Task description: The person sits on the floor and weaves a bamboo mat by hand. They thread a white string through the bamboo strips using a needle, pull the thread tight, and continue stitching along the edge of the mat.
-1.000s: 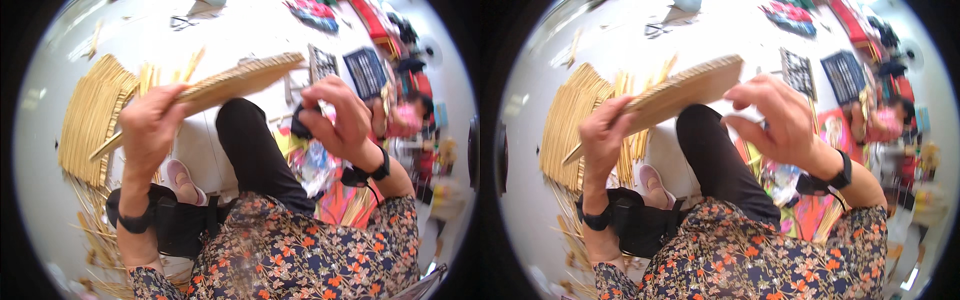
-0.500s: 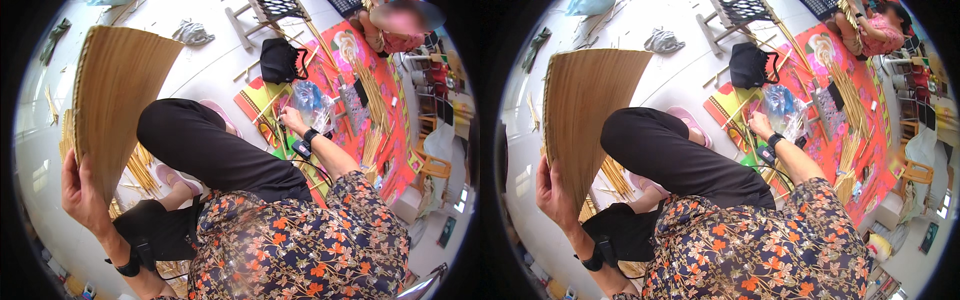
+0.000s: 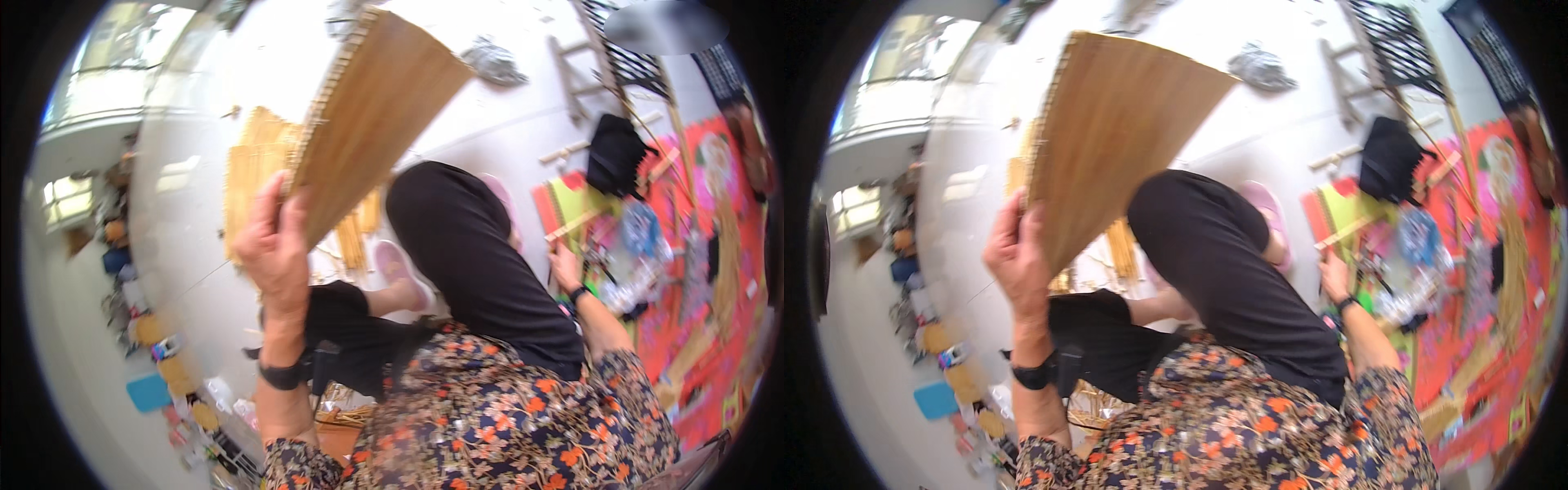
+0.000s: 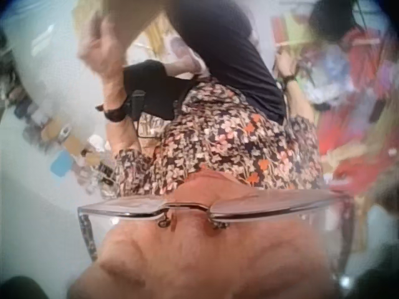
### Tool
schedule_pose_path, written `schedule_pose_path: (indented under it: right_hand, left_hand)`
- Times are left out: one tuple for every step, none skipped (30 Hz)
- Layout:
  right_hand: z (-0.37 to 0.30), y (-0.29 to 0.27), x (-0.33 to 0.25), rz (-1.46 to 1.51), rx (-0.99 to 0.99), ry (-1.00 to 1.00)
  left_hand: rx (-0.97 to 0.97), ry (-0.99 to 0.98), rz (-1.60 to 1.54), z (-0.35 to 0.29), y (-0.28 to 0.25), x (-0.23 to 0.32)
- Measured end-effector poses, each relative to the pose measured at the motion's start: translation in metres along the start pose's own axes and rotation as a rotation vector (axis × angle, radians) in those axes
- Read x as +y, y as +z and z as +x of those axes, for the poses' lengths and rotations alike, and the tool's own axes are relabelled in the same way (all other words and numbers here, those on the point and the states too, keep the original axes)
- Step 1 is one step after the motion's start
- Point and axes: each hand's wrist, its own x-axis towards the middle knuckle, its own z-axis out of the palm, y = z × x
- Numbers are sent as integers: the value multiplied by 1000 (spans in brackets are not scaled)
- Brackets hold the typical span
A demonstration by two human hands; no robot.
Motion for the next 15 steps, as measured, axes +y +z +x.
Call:
schedule_pose_path:
  right_hand:
    - [1,-9,-5,21,-33,29]
    - [5,-21,-16,25,-73,73]
    - [16,-13,20,255,-72,167]
    - [16,-40,-19,561,-171,323]
    - [17,-65,-38,802,-221,370]
    - [27,-89,-35,1154,-428,385]
    - [27,-119,-83,1153,-433,356]
    - [23,-148,-119,1161,-413,276]
    - [21,-175,-149,1173,-501,132]
    - [14,-198,-188,1128,-494,8]
    - [2,-211,-224,1214,-536,-116]
    - [-13,-221,-262,1290,-585,-238]
    - [-35,-228,-300,1300,-761,-345]
    - [-58,-231,-337,1298,-942,-445]
    - [-79,-228,-363,1258,-1110,-409]
  left_hand:
    - [-1,-34,-16,1,2,3]
    - [27,-16,11,-1,0,4]
    - [55,-34,-54,-2,-3,0]
    - [93,-49,-108,-8,-4,-7]
    - [120,-104,-180,-10,-9,-8]
    - [144,-158,-263,-13,-13,-10]
    - [175,-210,-306,-20,-22,-14]
    - [173,-224,-361,-20,-27,-13]
    - [176,-246,-418,-22,-33,-13]
    - [178,-264,-470,-25,-38,-11]
    - [176,-262,-515,-29,-43,-5]
    - [185,-273,-537,-37,-49,-5]
    - [190,-278,-564,-46,-52,-5]
    - [196,-288,-590,-55,-58,-5]
    - [202,-298,-623,-65,-65,1]
